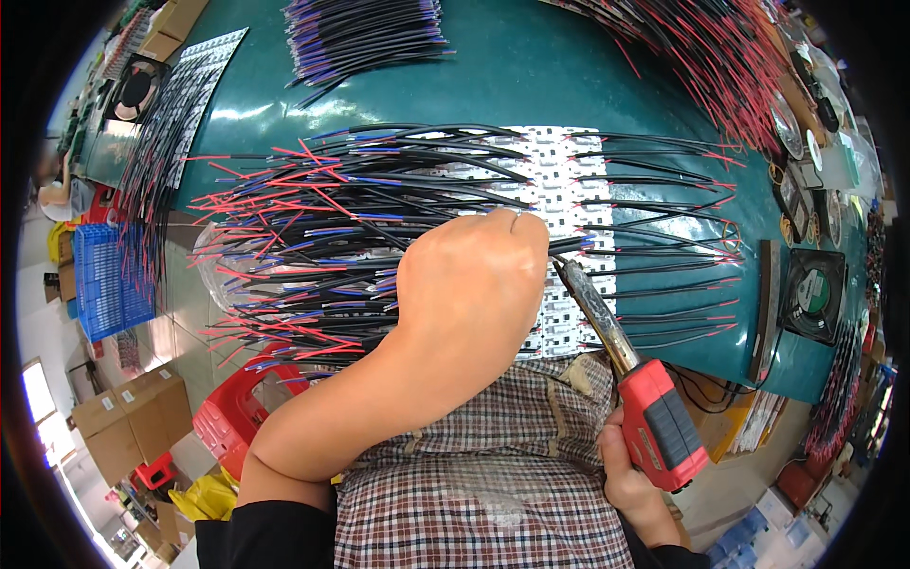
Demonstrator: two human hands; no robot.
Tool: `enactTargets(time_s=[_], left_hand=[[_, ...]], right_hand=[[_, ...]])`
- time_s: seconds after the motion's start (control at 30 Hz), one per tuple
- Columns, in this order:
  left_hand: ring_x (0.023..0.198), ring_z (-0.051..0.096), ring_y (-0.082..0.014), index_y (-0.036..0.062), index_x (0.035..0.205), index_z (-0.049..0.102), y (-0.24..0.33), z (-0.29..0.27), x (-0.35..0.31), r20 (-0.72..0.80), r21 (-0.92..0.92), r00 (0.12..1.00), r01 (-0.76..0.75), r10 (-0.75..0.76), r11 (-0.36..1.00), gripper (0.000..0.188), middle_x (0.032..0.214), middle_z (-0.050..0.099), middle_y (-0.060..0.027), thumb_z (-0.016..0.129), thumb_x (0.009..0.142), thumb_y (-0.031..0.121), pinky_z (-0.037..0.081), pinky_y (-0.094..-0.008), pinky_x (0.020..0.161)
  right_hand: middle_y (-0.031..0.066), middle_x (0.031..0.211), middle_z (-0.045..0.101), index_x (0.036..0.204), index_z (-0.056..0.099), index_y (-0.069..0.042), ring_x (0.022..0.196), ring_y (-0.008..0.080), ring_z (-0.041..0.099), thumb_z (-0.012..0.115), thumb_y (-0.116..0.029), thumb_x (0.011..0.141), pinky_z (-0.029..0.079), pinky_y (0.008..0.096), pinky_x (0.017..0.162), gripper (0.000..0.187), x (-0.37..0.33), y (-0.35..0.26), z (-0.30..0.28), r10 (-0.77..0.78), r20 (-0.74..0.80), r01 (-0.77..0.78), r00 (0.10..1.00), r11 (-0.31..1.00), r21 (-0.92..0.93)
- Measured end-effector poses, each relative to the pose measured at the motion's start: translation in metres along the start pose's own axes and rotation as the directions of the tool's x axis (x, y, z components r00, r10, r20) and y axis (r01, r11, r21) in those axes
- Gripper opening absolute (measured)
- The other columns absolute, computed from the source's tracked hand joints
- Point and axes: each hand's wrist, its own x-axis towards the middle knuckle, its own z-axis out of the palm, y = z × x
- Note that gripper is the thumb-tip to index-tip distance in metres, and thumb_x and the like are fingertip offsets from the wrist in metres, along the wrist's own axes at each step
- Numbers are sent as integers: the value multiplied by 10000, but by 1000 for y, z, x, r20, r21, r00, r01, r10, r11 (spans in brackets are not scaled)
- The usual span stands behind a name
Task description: The person solders wiring connections on long LED light strips using a soldering gun and solder from a spool, bracing the wires with tweezers.
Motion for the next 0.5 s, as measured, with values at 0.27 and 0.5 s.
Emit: enactTargets(time_s=[0.27, 0.5], left_hand=[[643, 627, -318, 37, 737, 558, 3, 2, -2, 14, -8, 1000, 25, -25, 1000, 198, 697, 599, -115, 751, 745, 79, 496, -423, 590], [607, 614, -320, 33, 710, 539, 5, 7, -5, -27, -45, 998, 56, -57, 997, 212, 675, 589, -120, 749, 717, 64, 492, -420, 568]], right_hand=[[134, 865, 653, 994, 689, -1, 714, 281, 659, 765, -31, 777, 525, 362, 630, 231, 5, -3, 10, -13, -70, 21, 997, 993, 113], [129, 878, 656, 1006, 696, -4, 695, 269, 661, 771, -29, 771, 521, 358, 614, 249, 11, -6, 5, -195, -12, 192, 981, 974, -123]])
